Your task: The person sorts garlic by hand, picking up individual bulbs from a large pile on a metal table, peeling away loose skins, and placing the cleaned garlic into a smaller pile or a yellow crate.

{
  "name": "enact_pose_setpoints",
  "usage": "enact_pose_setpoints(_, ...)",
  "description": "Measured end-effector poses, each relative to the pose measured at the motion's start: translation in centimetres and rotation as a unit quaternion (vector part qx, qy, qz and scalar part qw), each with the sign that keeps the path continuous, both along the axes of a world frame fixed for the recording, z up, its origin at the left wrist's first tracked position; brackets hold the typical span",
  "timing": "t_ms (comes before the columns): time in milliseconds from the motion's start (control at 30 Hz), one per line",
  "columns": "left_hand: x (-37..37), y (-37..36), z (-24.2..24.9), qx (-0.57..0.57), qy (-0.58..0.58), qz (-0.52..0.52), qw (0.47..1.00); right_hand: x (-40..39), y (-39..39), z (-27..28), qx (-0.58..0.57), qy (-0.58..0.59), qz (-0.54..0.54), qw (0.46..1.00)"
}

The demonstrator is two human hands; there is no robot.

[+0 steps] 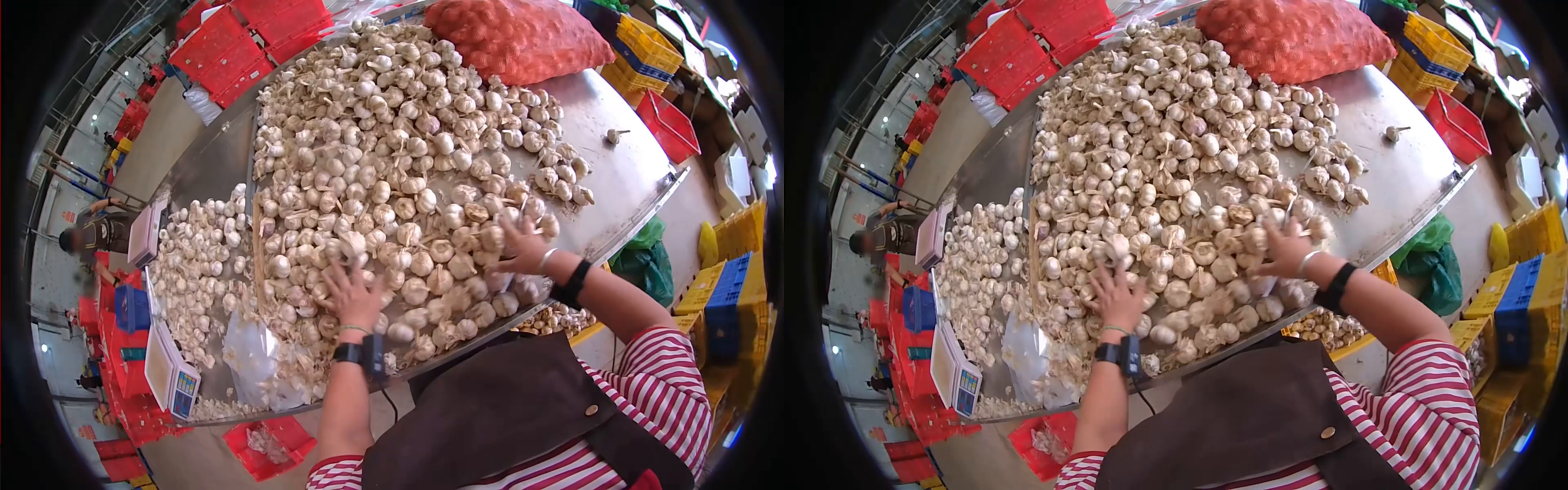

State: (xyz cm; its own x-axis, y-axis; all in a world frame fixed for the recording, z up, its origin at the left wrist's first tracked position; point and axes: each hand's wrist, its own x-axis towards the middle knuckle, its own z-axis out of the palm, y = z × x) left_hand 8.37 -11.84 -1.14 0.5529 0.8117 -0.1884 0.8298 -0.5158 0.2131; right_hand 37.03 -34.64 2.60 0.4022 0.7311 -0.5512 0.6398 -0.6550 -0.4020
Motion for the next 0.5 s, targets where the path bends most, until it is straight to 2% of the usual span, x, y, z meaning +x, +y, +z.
enact_pose_setpoints(67,0.0,3.0,0.8,0.013,0.086,0.043,0.995,-3.4,3.3,0.2,-0.009,0.012,-0.012,1.000)
enact_pose_setpoints(100,-0.4,4.3,0.9,0.036,0.103,0.037,0.993,-5.4,4.9,1.3,0.001,0.006,0.030,1.000)
enact_pose_setpoints(133,-0.8,5.4,0.6,0.047,0.098,0.032,0.994,-7.3,6.5,2.4,0.010,-0.002,0.074,0.997)
enact_pose_setpoints(200,-1.6,7.6,0.2,0.048,0.085,0.033,0.995,-11.2,9.4,1.1,0.026,-0.007,0.143,0.989)
enact_pose_setpoints(267,-2.5,8.9,-0.1,0.025,0.032,0.050,0.998,-14.8,11.3,1.8,0.062,0.009,0.102,0.993)
enact_pose_setpoints(333,-2.8,8.8,0.4,0.015,-0.003,0.073,0.997,-16.6,11.9,2.8,0.071,0.036,0.168,0.983)
enact_pose_setpoints(400,-4.2,8.6,-0.8,0.068,-0.019,0.063,0.996,-17.1,11.2,3.2,0.106,0.070,0.202,0.971)
enact_pose_setpoints(467,-5.1,6.6,-0.9,0.071,-0.003,0.063,0.995,-16.2,9.3,2.9,0.223,0.127,0.299,0.919)
enact_pose_setpoints(500,-5.6,5.5,-0.6,0.063,-0.003,0.055,0.997,-14.6,7.9,3.1,0.250,0.191,0.299,0.901)
